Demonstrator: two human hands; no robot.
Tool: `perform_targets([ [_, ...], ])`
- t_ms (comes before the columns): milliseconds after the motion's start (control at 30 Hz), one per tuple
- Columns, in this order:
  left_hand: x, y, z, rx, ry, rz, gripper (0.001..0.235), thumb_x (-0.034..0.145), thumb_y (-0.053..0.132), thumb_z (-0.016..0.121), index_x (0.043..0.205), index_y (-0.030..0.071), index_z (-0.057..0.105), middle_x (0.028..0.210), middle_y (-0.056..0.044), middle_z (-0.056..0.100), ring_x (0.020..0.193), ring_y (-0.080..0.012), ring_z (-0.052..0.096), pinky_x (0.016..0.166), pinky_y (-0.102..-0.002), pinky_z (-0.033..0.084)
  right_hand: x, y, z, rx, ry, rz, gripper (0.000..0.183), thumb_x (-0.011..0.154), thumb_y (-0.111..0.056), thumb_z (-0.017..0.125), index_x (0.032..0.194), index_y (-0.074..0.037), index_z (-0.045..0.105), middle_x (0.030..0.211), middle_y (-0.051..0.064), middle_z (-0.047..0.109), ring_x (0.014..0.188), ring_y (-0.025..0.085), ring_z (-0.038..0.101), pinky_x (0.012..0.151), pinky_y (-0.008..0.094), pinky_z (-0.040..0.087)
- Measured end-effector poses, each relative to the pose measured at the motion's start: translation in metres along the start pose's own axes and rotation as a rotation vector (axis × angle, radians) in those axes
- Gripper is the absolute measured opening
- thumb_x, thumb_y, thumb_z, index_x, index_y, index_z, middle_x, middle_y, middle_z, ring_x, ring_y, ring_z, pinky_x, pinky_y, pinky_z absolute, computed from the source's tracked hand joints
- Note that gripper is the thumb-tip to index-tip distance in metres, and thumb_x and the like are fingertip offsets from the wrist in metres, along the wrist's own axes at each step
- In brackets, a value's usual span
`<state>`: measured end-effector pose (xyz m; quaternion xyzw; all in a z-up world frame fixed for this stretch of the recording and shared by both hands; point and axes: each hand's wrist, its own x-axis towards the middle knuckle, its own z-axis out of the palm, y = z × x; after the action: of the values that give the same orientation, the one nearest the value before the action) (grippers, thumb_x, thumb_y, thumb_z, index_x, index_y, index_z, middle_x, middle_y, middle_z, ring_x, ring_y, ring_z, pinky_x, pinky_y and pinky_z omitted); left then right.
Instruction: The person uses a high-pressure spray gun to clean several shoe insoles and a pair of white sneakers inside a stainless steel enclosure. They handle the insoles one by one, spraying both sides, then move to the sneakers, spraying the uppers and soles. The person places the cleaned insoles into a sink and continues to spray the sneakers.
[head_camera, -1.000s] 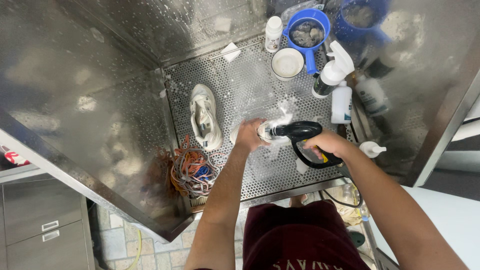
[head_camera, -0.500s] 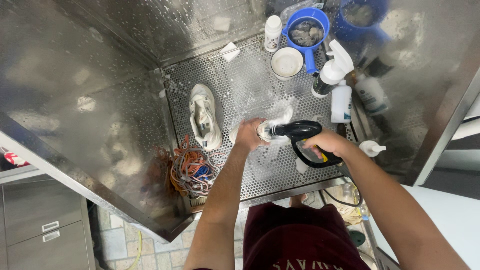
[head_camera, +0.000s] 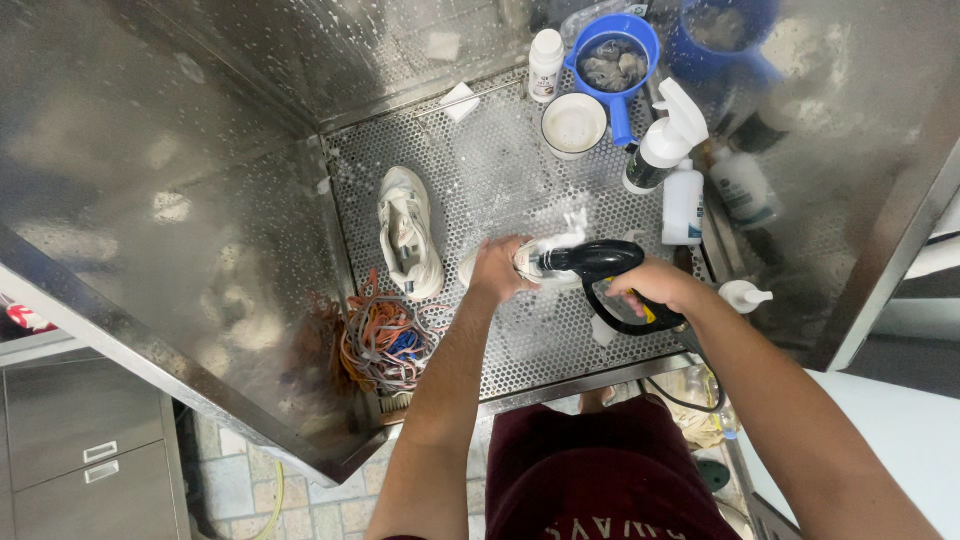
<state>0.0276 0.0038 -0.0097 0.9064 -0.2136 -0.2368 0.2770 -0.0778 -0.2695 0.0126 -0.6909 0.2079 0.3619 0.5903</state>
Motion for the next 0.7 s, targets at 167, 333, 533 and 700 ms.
perform_targets([
  [167, -0.0025, 0.0040, -0.0036, -0.001, -0.018, -0.011, 0.094, 0.049, 0.025, 0.100, 0.135, 0.017, 0.063, 0.141, -0.004, 0.064, 0.137, -0.0208, 0.053, 0.128, -0.047, 0.016, -0.0001, 0.0008, -0.0008, -0.014, -0.006, -0.031, 0.024, 0.078, -0.013, 0.072, 0.064, 0.000, 0.059, 0.054, 0.010, 0.056, 0.043, 0.021, 0.054, 0.048, 0.037, 0.046],
  [333, -0.0012, 0.0018, -0.0024, 0.014, -0.004, 0.002, 0.096, 0.049, 0.025, 0.101, 0.137, 0.017, 0.062, 0.143, -0.006, 0.061, 0.137, -0.0221, 0.052, 0.127, -0.047, 0.017, -0.0016, 0.0000, 0.0000, 0.023, -0.008, -0.016, 0.022, 0.078, -0.012, 0.073, 0.065, 0.000, 0.060, 0.055, 0.009, 0.056, 0.044, 0.020, 0.053, 0.047, 0.037, 0.045],
  [533, -0.0013, 0.0026, -0.0022, 0.012, -0.014, -0.009, 0.096, 0.050, 0.023, 0.100, 0.138, 0.017, 0.061, 0.143, -0.004, 0.061, 0.139, -0.0214, 0.050, 0.128, -0.046, 0.016, -0.0008, 0.0000, 0.0006, 0.039, -0.006, -0.012, 0.022, 0.078, -0.012, 0.072, 0.064, -0.001, 0.059, 0.055, 0.009, 0.055, 0.045, 0.020, 0.052, 0.047, 0.037, 0.045],
  [700, -0.0024, 0.0078, -0.0053, -0.010, -0.031, -0.039, 0.092, 0.051, 0.023, 0.100, 0.135, 0.018, 0.062, 0.143, -0.003, 0.061, 0.139, -0.0208, 0.049, 0.129, -0.046, 0.013, -0.0019, -0.0013, -0.0002, -0.001, 0.008, 0.023, 0.027, 0.080, -0.014, 0.072, 0.062, 0.000, 0.058, 0.055, 0.010, 0.055, 0.045, 0.021, 0.053, 0.049, 0.038, 0.046],
])
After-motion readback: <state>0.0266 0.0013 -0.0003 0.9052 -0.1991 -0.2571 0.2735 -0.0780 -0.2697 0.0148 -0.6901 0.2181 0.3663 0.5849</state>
